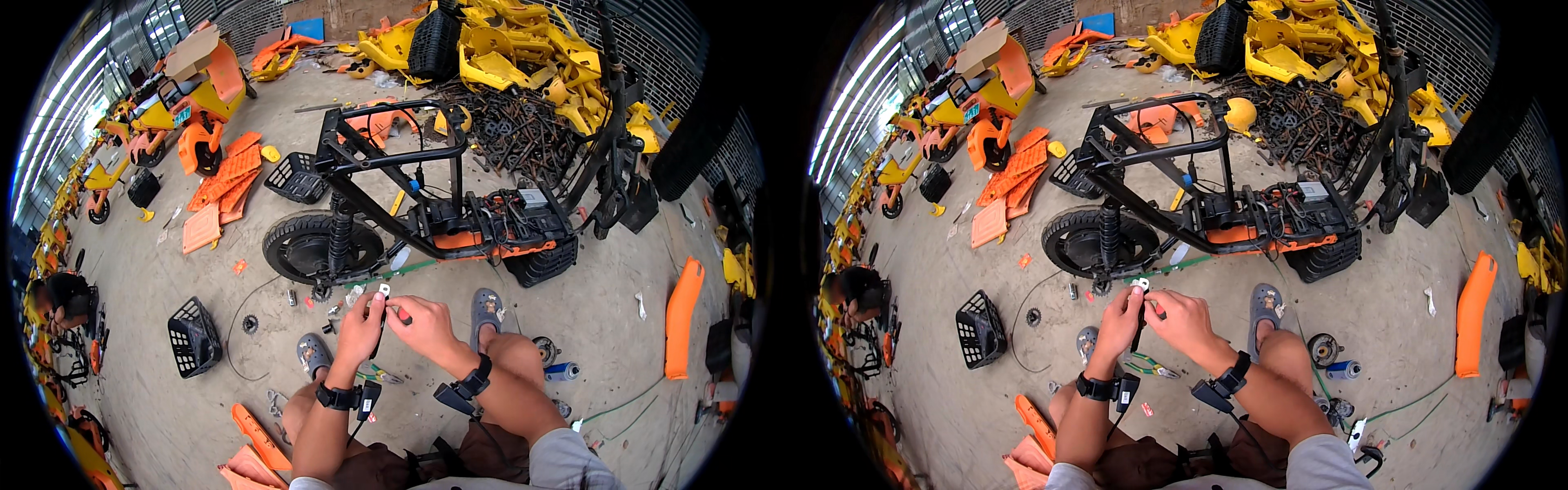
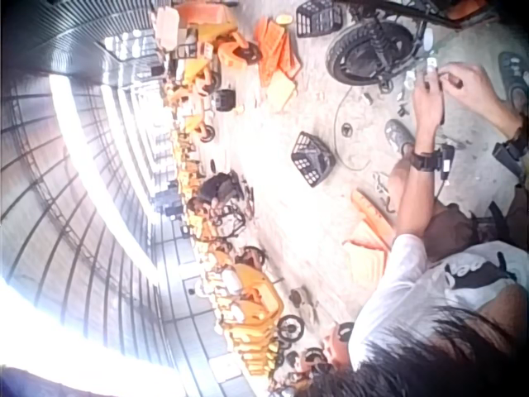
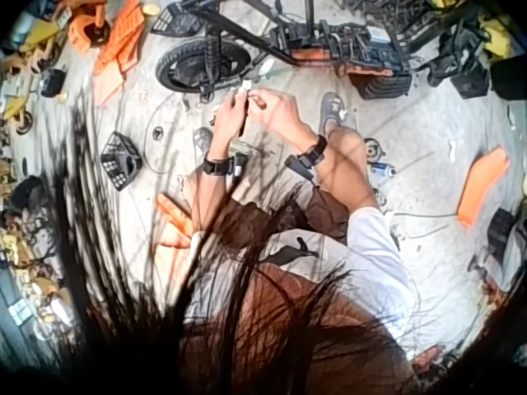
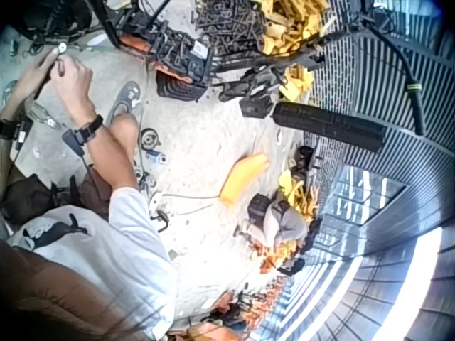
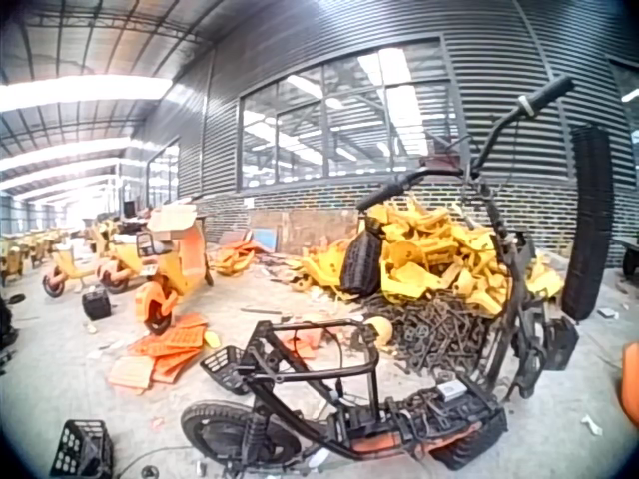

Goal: The person uses a screwdriver to tighten a screw on a small black motorcycle component and then holds it up while sitting on the floor.

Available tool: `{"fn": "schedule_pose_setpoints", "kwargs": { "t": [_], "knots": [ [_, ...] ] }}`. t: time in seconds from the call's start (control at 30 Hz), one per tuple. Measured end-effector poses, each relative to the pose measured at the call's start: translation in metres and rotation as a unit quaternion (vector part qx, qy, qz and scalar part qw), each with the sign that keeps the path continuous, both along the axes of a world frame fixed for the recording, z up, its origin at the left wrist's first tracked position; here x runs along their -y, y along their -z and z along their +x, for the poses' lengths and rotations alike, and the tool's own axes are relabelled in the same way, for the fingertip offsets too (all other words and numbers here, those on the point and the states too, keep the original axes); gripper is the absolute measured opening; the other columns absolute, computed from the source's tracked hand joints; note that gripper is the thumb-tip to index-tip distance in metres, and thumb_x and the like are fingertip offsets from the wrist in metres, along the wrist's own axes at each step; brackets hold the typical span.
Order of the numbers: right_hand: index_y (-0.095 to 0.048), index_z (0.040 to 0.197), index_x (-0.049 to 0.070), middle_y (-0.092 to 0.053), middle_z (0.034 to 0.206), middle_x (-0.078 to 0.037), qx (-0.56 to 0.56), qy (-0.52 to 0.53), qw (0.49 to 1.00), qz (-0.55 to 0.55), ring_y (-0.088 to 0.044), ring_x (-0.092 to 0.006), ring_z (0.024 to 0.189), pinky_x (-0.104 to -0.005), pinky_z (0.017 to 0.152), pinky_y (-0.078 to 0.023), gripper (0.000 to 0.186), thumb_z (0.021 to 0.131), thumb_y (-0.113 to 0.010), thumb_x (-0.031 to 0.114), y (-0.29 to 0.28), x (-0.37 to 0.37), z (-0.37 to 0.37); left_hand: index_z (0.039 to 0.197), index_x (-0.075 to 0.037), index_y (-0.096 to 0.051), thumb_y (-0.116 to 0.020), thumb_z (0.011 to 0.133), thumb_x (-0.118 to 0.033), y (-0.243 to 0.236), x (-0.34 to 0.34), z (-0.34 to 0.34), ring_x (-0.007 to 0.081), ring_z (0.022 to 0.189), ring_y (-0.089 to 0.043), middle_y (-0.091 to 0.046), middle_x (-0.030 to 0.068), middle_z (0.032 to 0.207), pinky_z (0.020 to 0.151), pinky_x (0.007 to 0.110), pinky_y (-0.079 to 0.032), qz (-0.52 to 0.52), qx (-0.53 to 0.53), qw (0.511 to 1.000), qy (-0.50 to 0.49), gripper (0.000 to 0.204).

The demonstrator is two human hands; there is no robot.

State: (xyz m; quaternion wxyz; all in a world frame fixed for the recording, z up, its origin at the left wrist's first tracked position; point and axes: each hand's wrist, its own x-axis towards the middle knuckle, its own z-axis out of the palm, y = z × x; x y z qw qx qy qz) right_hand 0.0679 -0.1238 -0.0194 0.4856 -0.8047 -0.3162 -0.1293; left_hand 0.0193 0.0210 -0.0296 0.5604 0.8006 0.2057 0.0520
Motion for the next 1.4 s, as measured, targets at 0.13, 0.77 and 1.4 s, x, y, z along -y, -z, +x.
{"fn": "schedule_pose_setpoints", "kwargs": {
  "t": [0.13, 0.77, 1.4],
  "knots": [
    [-0.071, 0.091, 0.007, -0.072, 0.083, -0.009, 0.008, 0.005, 1.000, -0.005, -0.069, -0.0279, 0.069, -0.0351, 0.059, -0.054, 0.014, 0.078, -0.075, 0.011, 0.001, -0.001, 0.001, 0.120, -0.003, -0.063, -0.052, 0.101, -0.044, -0.003, 0.001, -0.001, 0.0215, 0.070, -0.065, -0.069, 0.0154, 0.078, 0.067, 0.035, -0.049, 0.024, 0.020, 1.000, 0.003, 0.046],
    [-0.066, 0.082, 0.006, -0.068, 0.072, -0.008, 0.047, 0.012, 0.999, 0.009, -0.066, -0.0283, 0.060, -0.0373, 0.052, -0.051, 0.009, 0.080, -0.072, 0.013, 0.000, -0.003, 0.000, 0.119, -0.004, -0.064, -0.049, 0.102, -0.045, -0.003, 0.002, -0.002, 0.0240, 0.073, -0.066, -0.069, 0.0155, 0.079, 0.069, 0.036, -0.050, 0.030, 0.019, 0.999, 0.005, 0.047],
    [-0.070, 0.088, 0.007, -0.069, 0.077, -0.009, 0.056, 0.002, 0.998, -0.008, -0.068, -0.0283, 0.065, -0.0366, 0.055, -0.053, 0.011, 0.078, -0.074, 0.012, 0.000, -0.001, 0.001, 0.119, -0.002, -0.064, -0.049, 0.102, -0.046, 0.002, 0.001, -0.001, 0.0206, 0.070, -0.063, -0.067, 0.0137, 0.076, 0.067, 0.034, -0.049, -0.010, -0.005, 1.000, 0.000, 0.049]
  ]
}}
